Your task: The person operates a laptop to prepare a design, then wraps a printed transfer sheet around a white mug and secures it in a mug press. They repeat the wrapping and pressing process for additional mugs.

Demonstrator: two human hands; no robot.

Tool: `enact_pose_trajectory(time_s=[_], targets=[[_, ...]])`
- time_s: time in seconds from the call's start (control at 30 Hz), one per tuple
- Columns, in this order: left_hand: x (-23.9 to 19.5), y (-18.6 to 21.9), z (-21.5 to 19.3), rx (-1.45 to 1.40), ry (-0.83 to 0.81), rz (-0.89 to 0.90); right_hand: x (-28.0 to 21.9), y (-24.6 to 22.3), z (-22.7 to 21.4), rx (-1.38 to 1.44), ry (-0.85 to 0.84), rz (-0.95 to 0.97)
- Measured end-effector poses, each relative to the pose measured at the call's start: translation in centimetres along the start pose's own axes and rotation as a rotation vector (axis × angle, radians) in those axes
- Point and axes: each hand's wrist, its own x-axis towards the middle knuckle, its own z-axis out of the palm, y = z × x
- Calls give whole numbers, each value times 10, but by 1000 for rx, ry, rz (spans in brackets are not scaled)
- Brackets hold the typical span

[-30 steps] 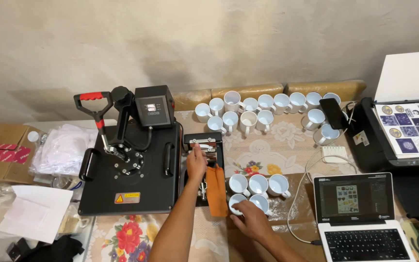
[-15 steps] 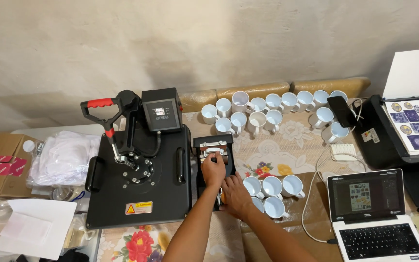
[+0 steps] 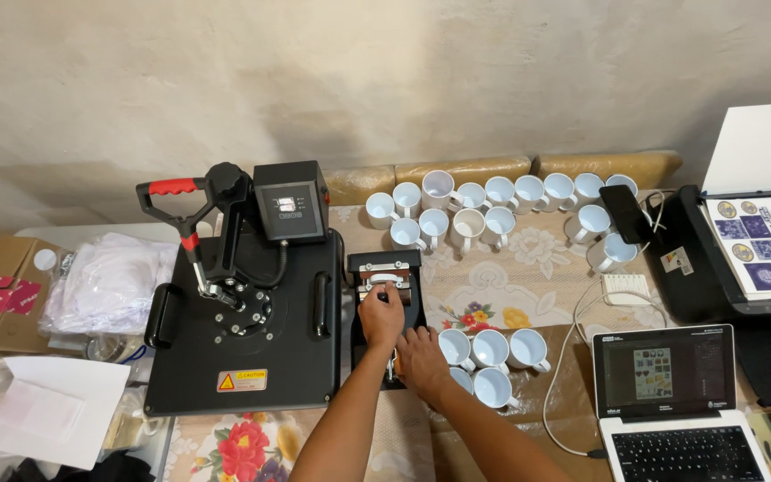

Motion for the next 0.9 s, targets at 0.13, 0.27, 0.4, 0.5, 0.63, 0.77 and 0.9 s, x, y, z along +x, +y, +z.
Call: enact_pose_trajectory(time_s=[0.13,0.27,0.4,0.5,0.63,0.77,0.9], targets=[[2,1,1,-15,-3,-7,2,3,-10,-18,-48,-17],[4,-2,3,-21,20,41,5,2,-17,-68,-178,-22],[2,2,0,-19,-33,-24,-6,6,-42,142,-241,-55],[10,1,3,-41,71,36,-13,2,-68,155,-297,16],[2,-4,2,3,-14,11,-27,-5,-58,-164,-283,-42],[6,-4,4,17,-21,18,-23,-6,-6,-171,-157,58],[8,-6,4,18,-1,43,-20,-10,-23,-125,-273,89]])
